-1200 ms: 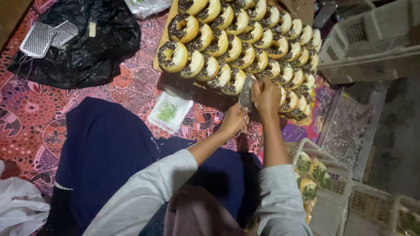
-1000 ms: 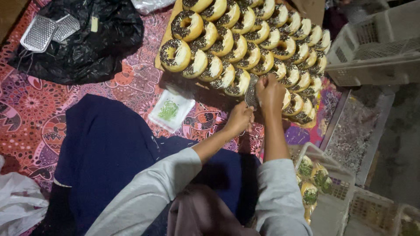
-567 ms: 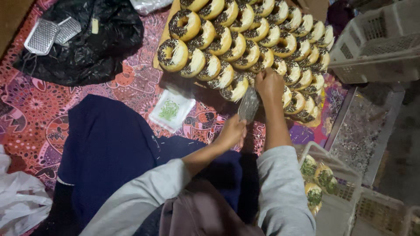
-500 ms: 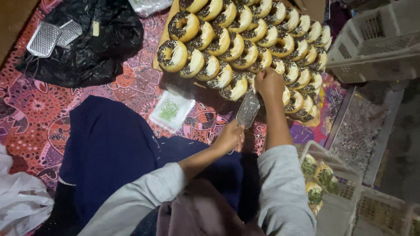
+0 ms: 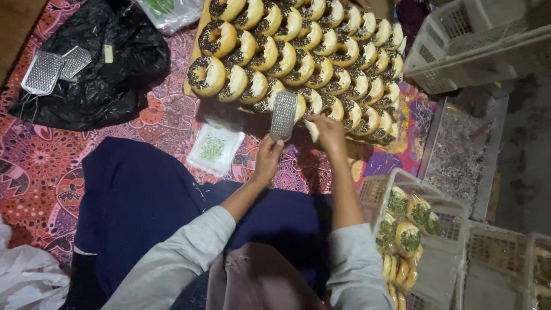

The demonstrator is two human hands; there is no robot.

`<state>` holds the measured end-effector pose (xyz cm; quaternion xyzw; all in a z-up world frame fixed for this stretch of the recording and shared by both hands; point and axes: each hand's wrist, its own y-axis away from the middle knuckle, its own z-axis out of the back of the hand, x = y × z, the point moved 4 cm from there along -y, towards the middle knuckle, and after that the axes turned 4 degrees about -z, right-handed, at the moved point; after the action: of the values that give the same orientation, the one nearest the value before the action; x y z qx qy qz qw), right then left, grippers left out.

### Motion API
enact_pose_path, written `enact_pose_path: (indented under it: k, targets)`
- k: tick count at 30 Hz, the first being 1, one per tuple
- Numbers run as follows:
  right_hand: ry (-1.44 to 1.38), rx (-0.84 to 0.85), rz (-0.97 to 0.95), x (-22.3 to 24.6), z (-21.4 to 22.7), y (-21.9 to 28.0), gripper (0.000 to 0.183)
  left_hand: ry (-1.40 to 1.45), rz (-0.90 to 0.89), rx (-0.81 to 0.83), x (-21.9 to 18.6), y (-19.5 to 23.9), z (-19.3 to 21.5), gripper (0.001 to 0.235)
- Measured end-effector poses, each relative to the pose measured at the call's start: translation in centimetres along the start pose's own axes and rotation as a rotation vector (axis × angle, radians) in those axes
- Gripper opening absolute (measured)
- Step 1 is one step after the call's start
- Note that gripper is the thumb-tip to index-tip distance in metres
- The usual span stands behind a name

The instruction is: The person sits on a mat and uses a handheld grater to apply white shreds onto a tray of ring-shaped doughnuts. The person then picks up individual doughnuts, places them into clear plastic bags, and arranges the packaged items into a white crate.

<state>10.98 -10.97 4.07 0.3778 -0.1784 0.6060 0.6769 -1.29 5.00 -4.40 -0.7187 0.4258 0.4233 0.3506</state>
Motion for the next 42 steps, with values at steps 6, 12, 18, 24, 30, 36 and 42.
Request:
enact_pose_path:
  k: [6, 12, 18, 24, 30, 36, 42]
  targets:
    - [-0.117, -0.127, 0.417, 3.0, -2.9, -1.6, 0.031, -0.065, 0.089, 0.001, 1.5, -3.3, -1.1, 0.026]
    - [-0.092, -0.169, 0.363, 1.2, 2.4, -4.6, 0.036, 0.105, 0.16, 0.017, 1.2, -2.9, -2.4, 0.023]
    - [0.04, -0.419, 0.313, -1.3, 9.1, -2.5, 0.035, 0.286, 0.486, 0.185, 1.8, 1.3, -8.5, 0.022]
    - [0.359, -0.426, 0.315, 2.6, 7.1, -1.2, 0.028, 0.217, 0.52, 0.196, 2.2, -0.6, -14.1, 0.022]
    - [0.558, -0.511, 0.571, 3.0, 5.5, -2.4, 0.022, 0.198, 0.459, 0.161, 3.4, -1.1, -14.8, 0.02]
    - [0.609, -0.551, 0.579, 1.4, 4.9, -4.8, 0.02, 0.182, 0.491, 0.171, 4.2, -0.7, -14.6, 0.017]
    - [0.636, -0.562, 0.626, 1.7, 4.2, -6.2, 0.017, 0.253, 0.474, 0.173, 3.2, -0.3, -13.8, 0.015]
